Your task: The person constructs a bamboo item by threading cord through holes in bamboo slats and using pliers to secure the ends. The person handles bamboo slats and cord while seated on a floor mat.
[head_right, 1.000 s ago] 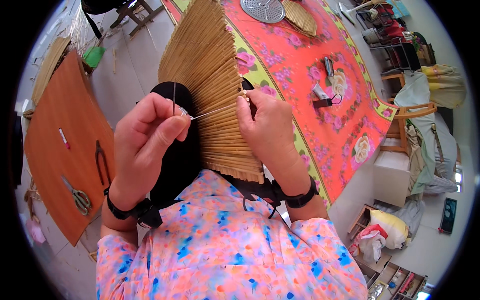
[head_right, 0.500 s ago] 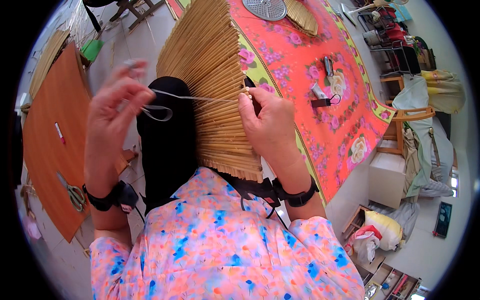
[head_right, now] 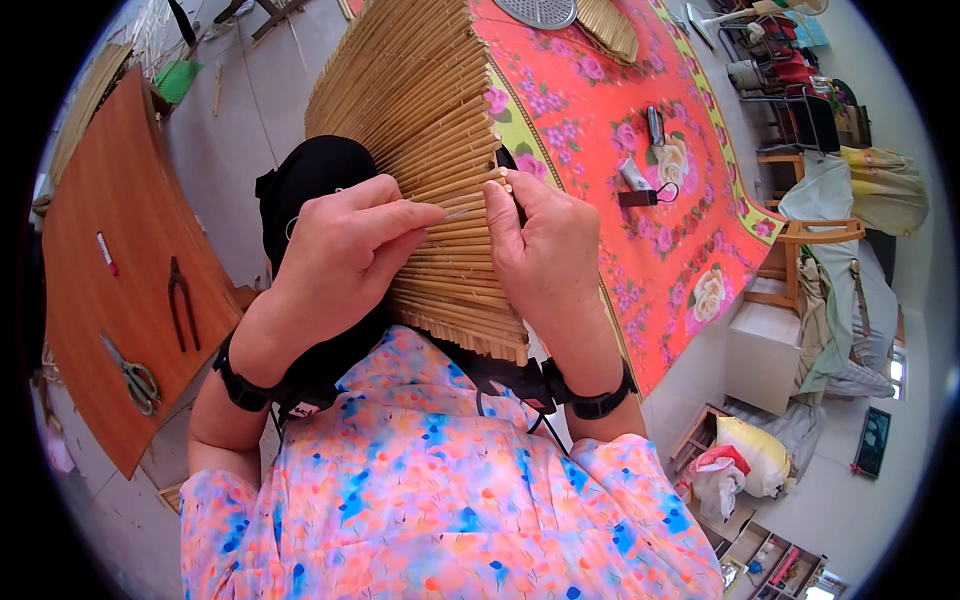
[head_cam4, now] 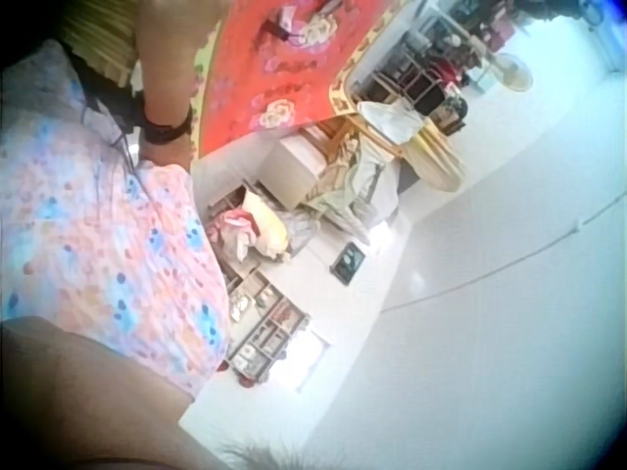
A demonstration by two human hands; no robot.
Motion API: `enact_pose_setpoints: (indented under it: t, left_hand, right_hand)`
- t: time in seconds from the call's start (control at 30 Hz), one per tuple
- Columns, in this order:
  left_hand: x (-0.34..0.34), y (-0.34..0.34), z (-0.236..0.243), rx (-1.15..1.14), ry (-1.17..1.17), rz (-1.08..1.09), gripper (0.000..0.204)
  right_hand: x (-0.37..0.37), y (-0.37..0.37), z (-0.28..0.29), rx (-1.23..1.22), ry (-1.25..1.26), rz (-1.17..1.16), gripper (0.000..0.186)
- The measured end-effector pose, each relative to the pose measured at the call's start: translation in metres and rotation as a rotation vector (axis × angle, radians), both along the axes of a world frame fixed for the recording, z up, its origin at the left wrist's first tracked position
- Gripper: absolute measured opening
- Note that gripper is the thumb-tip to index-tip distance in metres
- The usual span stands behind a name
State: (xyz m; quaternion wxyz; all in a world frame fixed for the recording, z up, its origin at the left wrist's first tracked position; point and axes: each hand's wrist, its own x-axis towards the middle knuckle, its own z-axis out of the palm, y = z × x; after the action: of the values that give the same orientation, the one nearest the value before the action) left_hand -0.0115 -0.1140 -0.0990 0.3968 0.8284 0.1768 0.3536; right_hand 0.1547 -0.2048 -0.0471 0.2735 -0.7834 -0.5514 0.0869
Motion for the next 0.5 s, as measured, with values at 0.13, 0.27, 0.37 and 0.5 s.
enact_pose_setpoints:
  t: [0.13, 0.27, 0.37, 0.5]
  left_hand:
    - [0.0040, -0.0004, 0.0011, 0.021, 0.005, 0.020, 0.016]
    - [0.0046, 0.0007, 0.0025, 0.052, 0.034, 0.026, 0.016]
    - [0.0059, 0.0000, 0.0009, 0.064, 0.043, 0.035, 0.016]
    - [0.0056, 0.0007, 0.0023, 0.091, 0.069, 0.040, 0.017]
  right_hand:
    - [0.0005, -0.0006, -0.0009, 0.002, -0.012, 0.008, 0.018]
    - [-0.0006, -0.0004, 0.0005, -0.006, -0.020, 0.006, 0.018]
    - [-0.0023, -0.0005, 0.0014, -0.001, -0.023, 0.003, 0.018]
    - [-0.0018, -0.0016, 0.0001, 0.008, -0.032, 0.006, 0.017]
